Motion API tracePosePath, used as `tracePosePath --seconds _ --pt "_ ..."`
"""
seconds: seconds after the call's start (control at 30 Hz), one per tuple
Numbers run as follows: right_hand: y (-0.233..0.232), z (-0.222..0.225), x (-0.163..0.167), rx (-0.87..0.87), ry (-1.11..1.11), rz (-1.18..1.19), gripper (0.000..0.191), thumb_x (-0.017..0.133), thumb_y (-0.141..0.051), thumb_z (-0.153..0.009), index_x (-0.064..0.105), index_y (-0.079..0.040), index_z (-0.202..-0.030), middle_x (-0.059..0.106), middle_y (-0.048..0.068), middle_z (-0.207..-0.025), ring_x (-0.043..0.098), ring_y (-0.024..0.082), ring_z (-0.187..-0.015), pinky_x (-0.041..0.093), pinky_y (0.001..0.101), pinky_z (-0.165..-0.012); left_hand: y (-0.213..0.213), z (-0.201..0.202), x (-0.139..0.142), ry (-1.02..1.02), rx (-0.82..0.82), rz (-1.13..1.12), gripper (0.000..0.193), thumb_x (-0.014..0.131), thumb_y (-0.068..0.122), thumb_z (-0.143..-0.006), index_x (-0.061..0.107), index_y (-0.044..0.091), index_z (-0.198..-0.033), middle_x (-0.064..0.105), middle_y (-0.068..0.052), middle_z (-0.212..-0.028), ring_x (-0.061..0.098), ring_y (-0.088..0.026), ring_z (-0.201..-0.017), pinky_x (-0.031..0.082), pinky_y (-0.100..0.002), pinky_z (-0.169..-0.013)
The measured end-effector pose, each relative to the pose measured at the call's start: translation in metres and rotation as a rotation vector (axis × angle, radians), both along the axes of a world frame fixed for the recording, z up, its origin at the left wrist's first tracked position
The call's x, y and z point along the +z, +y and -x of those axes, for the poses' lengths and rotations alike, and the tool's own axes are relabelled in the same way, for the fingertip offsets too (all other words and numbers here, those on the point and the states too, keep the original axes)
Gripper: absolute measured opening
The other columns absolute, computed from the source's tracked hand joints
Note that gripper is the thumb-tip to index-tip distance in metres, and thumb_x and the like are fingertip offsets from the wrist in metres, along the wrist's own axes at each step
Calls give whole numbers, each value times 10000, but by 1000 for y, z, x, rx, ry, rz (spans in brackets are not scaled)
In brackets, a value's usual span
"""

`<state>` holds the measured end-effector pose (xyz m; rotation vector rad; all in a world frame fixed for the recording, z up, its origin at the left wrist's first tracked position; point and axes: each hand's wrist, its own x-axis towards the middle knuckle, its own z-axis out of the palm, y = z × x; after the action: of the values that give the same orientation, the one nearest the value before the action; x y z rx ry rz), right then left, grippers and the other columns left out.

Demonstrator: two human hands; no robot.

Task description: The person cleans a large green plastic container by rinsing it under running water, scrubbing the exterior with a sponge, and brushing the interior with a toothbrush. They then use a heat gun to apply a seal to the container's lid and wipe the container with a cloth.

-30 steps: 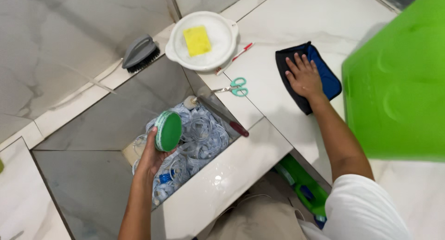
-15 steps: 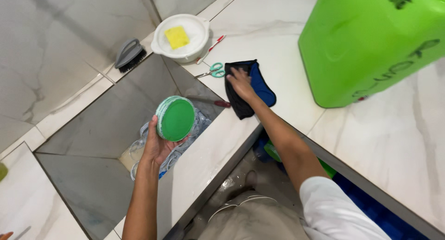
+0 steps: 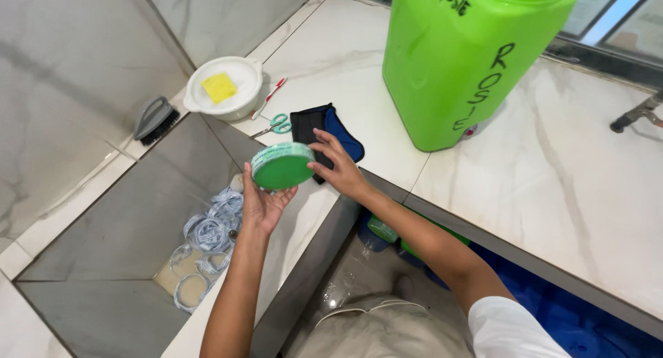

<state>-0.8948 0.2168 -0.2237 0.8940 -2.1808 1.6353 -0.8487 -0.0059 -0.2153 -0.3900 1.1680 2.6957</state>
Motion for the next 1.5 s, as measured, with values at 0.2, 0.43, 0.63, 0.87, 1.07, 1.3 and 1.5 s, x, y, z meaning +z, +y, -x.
tracePosePath --seconds 0.2,0.43,0.63,0.87,1.07,1.3,1.5 --pt "50 -27 19 -220 280 -173 406 772 -179 -915 622 -82 -1280 416 194 -1588 437 393 -1469 412 472 -1197 67 24 -1 -1 -28 -319 1010 488 804 -842 311 79 -1524 383 -295 -1527 480 -478 -1342 439 -653 -1081" --pt "147 -25 3 -314 541 -388 455 772 -177 -906 623 -74 -1323 478 194 -1512 494 367 -1384 404 541 -1170 145 43 17 117 -250 -483 1033 372 867 -899 391 72 -1559 425 -267 -1549 472 -502 -1353 387 -665 -1070" --pt "337 16 -19 -791 312 -79 170 590 14 -1008 650 -26 -1162 651 152 -1208 642 340 -1152 518 408 -1025 180 81 33 112 -85 -408 944 341 820 -862 481 108 -1466 487 -229 -1488 491 -506 -1327 379 -750 -1084" --pt "459 155 -20 -793 165 -262 529 536 60 -865 588 -31 -1383 592 196 -1387 472 408 -1306 383 476 -1128 206 94 43 166 56 -354 909 319 806 -888 467 147 -1497 490 -191 -1523 489 -462 -1377 357 -769 -1127" --pt "443 219 -37 -723 -12 -611 536 739 -245 -905 549 -101 -1385 589 174 -1383 443 413 -1332 325 563 -1133 207 83 47 160 93 -270 994 249 841 -857 409 129 -1532 439 -258 -1537 463 -534 -1352 346 -766 -1109" --pt "426 250 -43 -527 -117 -163 566 651 -484 -964 586 -139 -1408 608 137 -1436 540 376 -1351 401 582 -1135 213 77 44 99 109 -249 1004 219 830 -883 373 96 -1550 419 -271 -1549 457 -560 -1353 373 -735 -1107" --pt "448 262 -19 -605 76 -760 709 691 -444 -894 463 -187 -1515 448 161 -1516 350 447 -1308 303 616 -1017 225 80 50 98 120 -217 983 229 830 -889 394 93 -1518 442 -271 -1509 482 -526 -1326 394 -718 -1101"
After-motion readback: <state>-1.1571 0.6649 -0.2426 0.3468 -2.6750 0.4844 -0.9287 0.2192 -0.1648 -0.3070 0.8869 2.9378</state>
